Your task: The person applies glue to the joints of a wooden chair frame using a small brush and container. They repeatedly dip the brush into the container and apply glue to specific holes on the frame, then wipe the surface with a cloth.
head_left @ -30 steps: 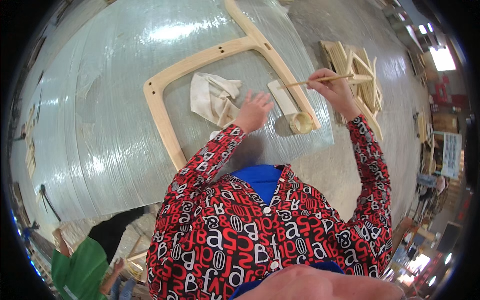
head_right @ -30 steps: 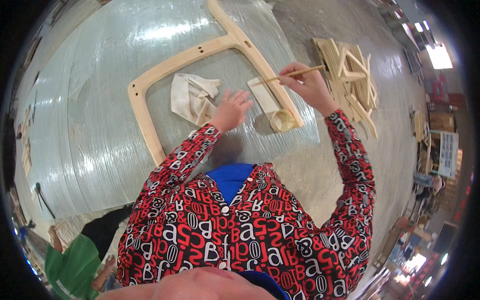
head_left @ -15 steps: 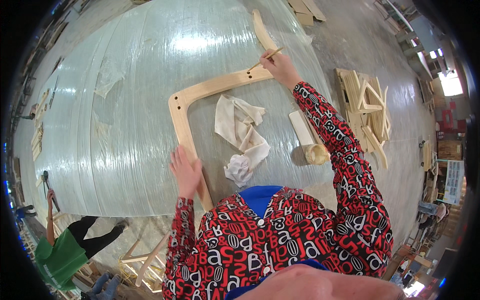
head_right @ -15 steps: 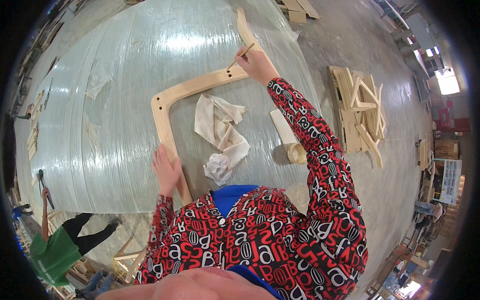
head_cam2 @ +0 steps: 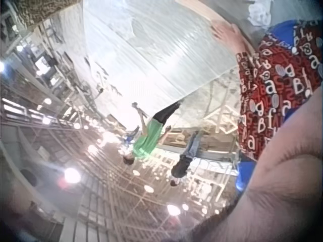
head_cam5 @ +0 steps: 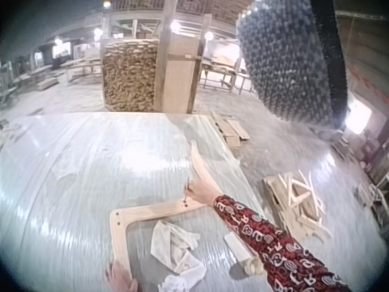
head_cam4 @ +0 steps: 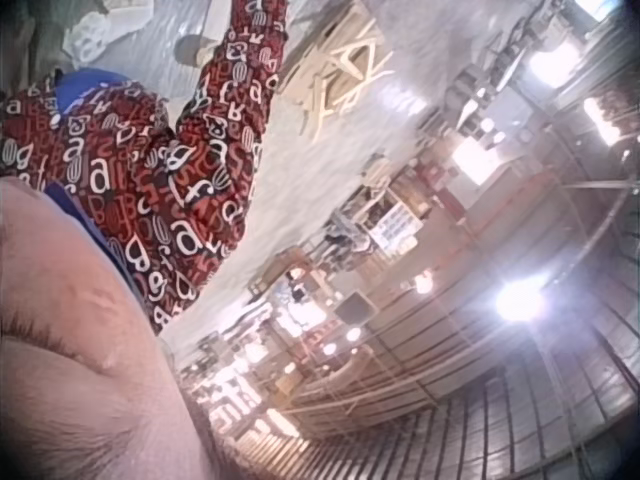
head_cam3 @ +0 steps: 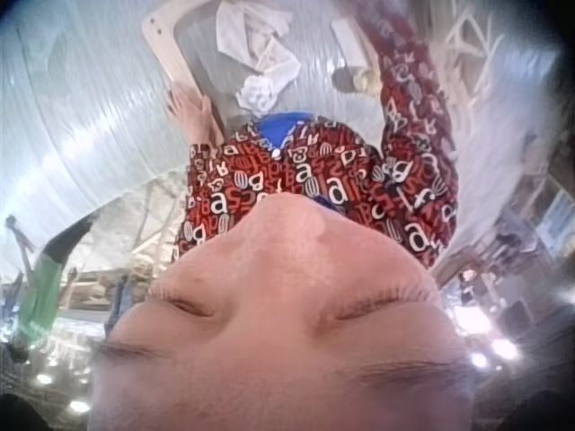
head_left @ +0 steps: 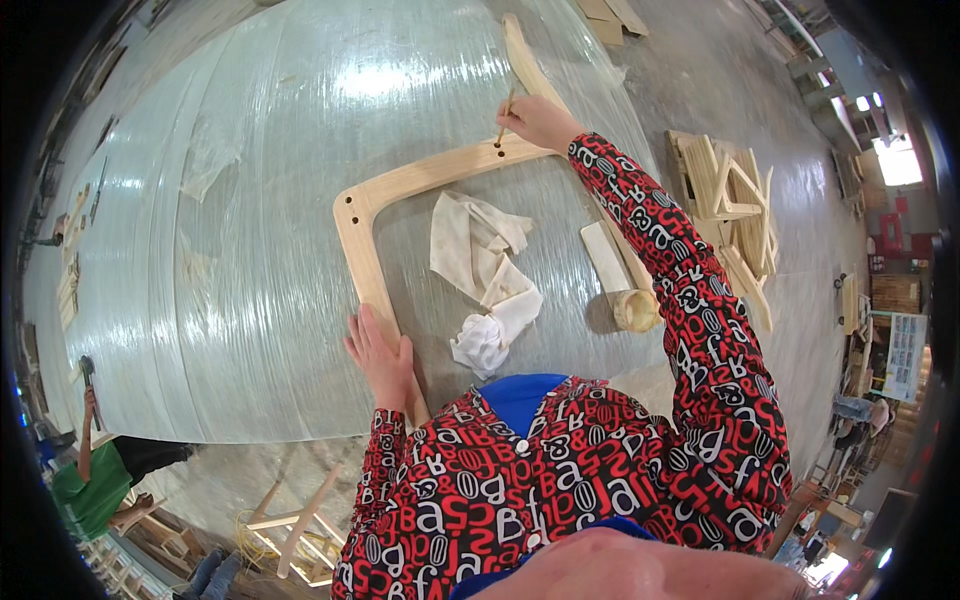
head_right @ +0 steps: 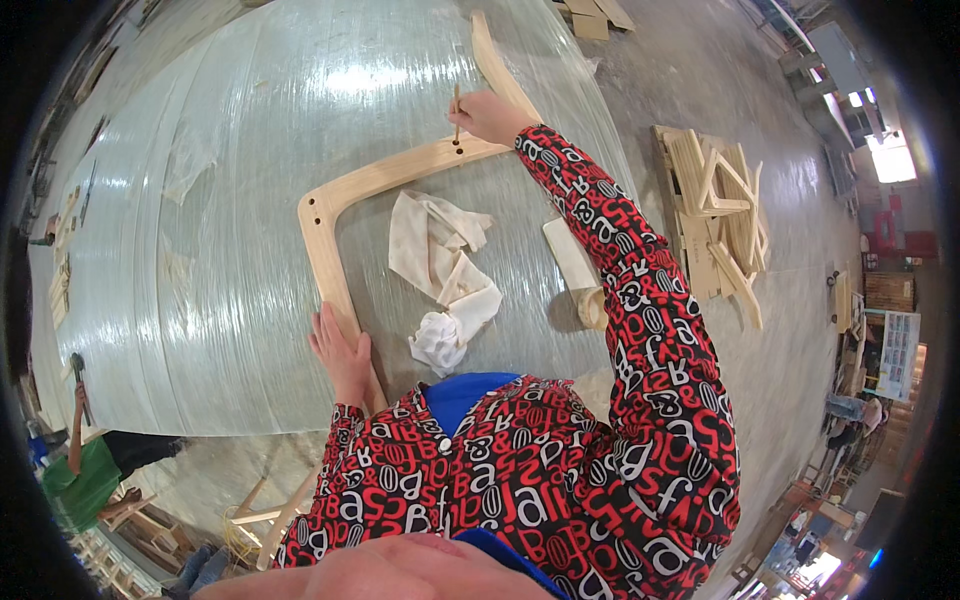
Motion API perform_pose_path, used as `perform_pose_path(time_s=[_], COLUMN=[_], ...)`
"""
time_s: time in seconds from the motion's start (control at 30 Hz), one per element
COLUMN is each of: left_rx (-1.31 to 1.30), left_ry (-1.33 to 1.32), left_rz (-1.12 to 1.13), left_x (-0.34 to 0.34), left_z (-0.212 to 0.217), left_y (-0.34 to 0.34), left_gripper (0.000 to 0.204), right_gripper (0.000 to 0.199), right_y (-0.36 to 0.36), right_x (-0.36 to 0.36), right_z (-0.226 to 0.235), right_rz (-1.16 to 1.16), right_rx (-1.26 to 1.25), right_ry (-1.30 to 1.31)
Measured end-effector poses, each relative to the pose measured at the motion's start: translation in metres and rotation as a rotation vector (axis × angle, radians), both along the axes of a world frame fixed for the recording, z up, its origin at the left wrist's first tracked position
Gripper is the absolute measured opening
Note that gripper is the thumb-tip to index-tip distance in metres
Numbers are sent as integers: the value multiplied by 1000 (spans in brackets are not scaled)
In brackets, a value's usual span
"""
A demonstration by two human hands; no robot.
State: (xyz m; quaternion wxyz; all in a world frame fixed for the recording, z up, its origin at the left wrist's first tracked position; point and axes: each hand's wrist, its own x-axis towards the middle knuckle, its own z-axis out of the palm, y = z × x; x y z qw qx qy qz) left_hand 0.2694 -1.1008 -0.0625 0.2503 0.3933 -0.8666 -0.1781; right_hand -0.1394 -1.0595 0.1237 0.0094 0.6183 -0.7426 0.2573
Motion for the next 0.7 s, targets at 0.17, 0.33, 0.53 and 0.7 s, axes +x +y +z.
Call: perform_pose_path(time_s=[0.17, 0.33, 0.53, 0.7], left_rx=[18, 25, 37, 22], left_ry=[-8, -3, 4, 24], left_rz=[1, 2, 5, -10], left_x=[-2, -3, -4, -10], left_z=[3, 6, 8, 9], left_y=[2, 2, 3, 1], left_gripper=[82, 83, 82, 82], right_gripper=[32, 31, 30, 27], right_y=[-2, -4, -12, -9], right_x=[6, 6, 5, -13], right_z=[-9, -18, -19, -4], right_rz=[-206, -373, -355, -117], right_rx=[-73, -123, -184, 40], right_ry=[2, -219, -214, -100])
